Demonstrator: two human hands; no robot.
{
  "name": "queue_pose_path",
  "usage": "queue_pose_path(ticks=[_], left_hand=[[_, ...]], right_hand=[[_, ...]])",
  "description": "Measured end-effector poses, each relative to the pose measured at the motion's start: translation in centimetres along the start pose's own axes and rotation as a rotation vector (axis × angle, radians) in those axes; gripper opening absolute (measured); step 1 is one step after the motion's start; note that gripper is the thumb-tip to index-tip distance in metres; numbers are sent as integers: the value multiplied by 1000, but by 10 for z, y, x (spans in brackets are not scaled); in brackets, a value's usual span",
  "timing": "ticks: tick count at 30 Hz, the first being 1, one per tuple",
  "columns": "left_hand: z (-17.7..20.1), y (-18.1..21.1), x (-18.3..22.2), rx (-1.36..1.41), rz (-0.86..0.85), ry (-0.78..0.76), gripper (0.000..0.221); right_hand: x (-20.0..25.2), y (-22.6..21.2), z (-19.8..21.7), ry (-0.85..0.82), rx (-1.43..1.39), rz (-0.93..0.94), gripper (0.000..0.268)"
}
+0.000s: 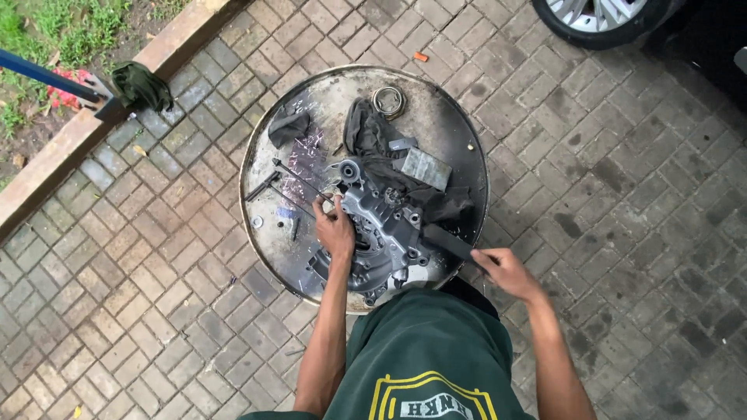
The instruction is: Cleaning a metal engine component, specifically a transmission valve body, using a brush and cleaning fluid.
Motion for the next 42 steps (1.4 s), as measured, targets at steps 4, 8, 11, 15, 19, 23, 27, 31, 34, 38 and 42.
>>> queue_pose_path(ticks=[4,8,11,15,19,23,27,31,34,38,42], left_hand=[[6,5,0,22,1,7,35],[8,7,1,25,-11,20,33],[6,8,2,15,-19,16,33],[2,1,0,0,-23,21,38],[14,-8,-1,28,-17,64,36],[17,6,9,158,-35,115,31],[12,3,8,89,-64,107,39],[11,2,7,127,-42,114,43],[24,-16,8,142,1,195,29],[21,-26,-1,174,20,234,23],[28,-8,7,158,9,241,21]], right_hand=[[30,-27,24,91,88,-58,63],[12,-16,21,162,25,30,60],[-11,-35,-17,135,-8,90,57],[-89,21,-52,193,25,194,60],[-89,-9,-56,175,99,183,54],[-53,-5,-45,117,72,131,64],[-29,-28,-44,164,68,59,70],[-74,-41,-49,199,109,134,68],[-75,-35,-52,198,104,151,65],[-21,-48,-12,366,100,35,57],[5,4,43,496,39,-20,59]])
Point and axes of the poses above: each hand's wrist, its own x-axis away from the middle knuckle, its own z-axis out of the back of the hand, y = z × x, the point moved 7 cm from there along -x, towards the middle knuckle, and after that the axes turned 14 degrees about -y, right-handed, at the moved point
